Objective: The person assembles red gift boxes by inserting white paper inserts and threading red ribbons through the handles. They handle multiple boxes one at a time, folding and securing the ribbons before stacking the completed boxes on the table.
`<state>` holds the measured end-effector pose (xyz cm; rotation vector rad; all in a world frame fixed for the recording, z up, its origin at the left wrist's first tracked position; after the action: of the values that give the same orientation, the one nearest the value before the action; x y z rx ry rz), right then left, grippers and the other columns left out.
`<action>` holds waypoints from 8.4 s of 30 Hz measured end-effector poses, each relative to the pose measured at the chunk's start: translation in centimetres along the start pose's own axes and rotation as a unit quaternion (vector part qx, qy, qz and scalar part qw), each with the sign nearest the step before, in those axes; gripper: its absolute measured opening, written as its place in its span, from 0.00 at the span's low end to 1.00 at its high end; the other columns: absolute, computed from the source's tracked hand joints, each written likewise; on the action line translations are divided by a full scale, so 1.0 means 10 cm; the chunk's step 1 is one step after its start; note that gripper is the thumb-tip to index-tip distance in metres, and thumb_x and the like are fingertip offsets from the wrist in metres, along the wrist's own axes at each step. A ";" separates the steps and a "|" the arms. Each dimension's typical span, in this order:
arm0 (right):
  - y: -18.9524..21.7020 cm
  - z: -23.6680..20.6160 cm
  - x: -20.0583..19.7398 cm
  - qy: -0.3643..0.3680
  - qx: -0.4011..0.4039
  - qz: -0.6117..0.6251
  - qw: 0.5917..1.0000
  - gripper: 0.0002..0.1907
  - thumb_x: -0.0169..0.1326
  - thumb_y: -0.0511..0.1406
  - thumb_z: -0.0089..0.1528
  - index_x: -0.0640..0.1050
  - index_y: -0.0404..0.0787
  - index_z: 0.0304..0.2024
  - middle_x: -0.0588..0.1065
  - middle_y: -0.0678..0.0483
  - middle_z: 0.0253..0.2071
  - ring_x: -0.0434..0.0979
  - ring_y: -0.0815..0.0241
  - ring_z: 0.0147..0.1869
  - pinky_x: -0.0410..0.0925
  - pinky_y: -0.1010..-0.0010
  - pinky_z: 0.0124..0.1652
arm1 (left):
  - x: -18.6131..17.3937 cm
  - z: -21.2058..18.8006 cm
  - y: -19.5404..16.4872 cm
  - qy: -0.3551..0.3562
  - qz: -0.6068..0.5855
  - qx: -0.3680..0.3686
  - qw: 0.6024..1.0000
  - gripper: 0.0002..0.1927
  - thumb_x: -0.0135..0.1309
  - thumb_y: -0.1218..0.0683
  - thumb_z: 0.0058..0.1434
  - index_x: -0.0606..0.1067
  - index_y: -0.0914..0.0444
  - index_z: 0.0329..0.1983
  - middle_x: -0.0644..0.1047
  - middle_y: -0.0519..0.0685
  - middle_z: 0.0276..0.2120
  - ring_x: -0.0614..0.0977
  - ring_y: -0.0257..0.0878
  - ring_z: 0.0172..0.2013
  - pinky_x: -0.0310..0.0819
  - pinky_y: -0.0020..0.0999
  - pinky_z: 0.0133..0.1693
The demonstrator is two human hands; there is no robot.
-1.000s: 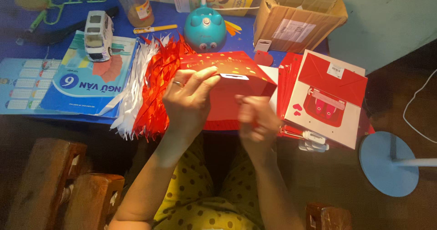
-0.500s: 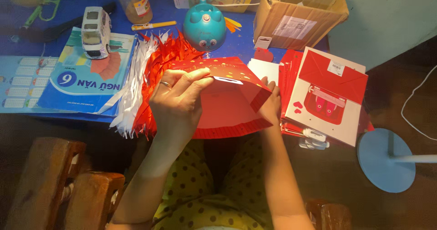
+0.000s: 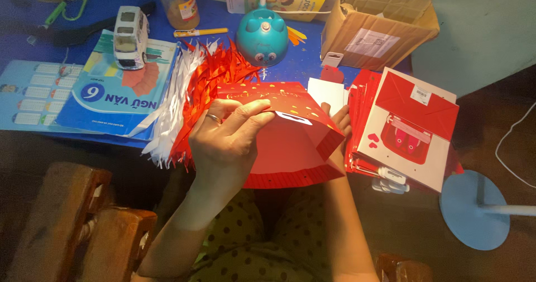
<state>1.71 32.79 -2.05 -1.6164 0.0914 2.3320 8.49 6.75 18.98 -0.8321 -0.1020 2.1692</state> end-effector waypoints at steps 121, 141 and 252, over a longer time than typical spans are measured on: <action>0.47 2.28 -1.23 0.244 -0.004 0.675 0.696 0.44 0.66 0.31 0.54 0.57 0.41 0.67 0.71 0.49 0.57 0.74 0.58 0.58 0.73 0.63 0.53 | 1.01 1.71 2.21 0.142 -0.439 -0.276 0.843 0.61 0.71 0.54 0.51 0.44 0.59 0.80 0.57 0.58 0.75 0.66 0.45 0.68 0.60 0.46 0.68; 0.47 1.99 -1.00 0.208 0.102 0.682 0.694 0.24 0.61 0.35 0.61 0.70 0.32 0.56 0.80 0.47 0.50 0.81 0.61 0.52 0.74 0.71 0.49 | 1.61 1.03 2.02 0.171 -0.214 -0.393 0.878 0.36 0.62 0.58 0.57 0.62 0.67 0.68 0.80 0.60 0.48 0.82 0.49 0.49 0.74 0.38 0.50; 1.05 2.67 0.57 0.194 0.193 0.902 0.334 0.13 0.53 0.29 0.65 0.74 0.36 0.52 0.77 0.51 0.41 0.74 0.66 0.32 0.68 0.74 0.35 | 0.61 1.04 1.21 -0.162 -0.464 -0.145 0.859 0.17 0.57 0.55 0.64 0.74 0.63 0.56 0.77 0.54 0.47 0.78 0.51 0.49 0.71 0.50 0.52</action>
<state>-27.21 29.94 1.18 -1.5455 3.7843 1.5701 -8.43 4.75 19.88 -0.4078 -0.8408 1.3428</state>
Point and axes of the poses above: each hand's wrist, its own z-axis towards the middle knuckle, its own x-axis out of the palm, y = z × x, the point moved 2 cm from there along z, towards the middle knuckle
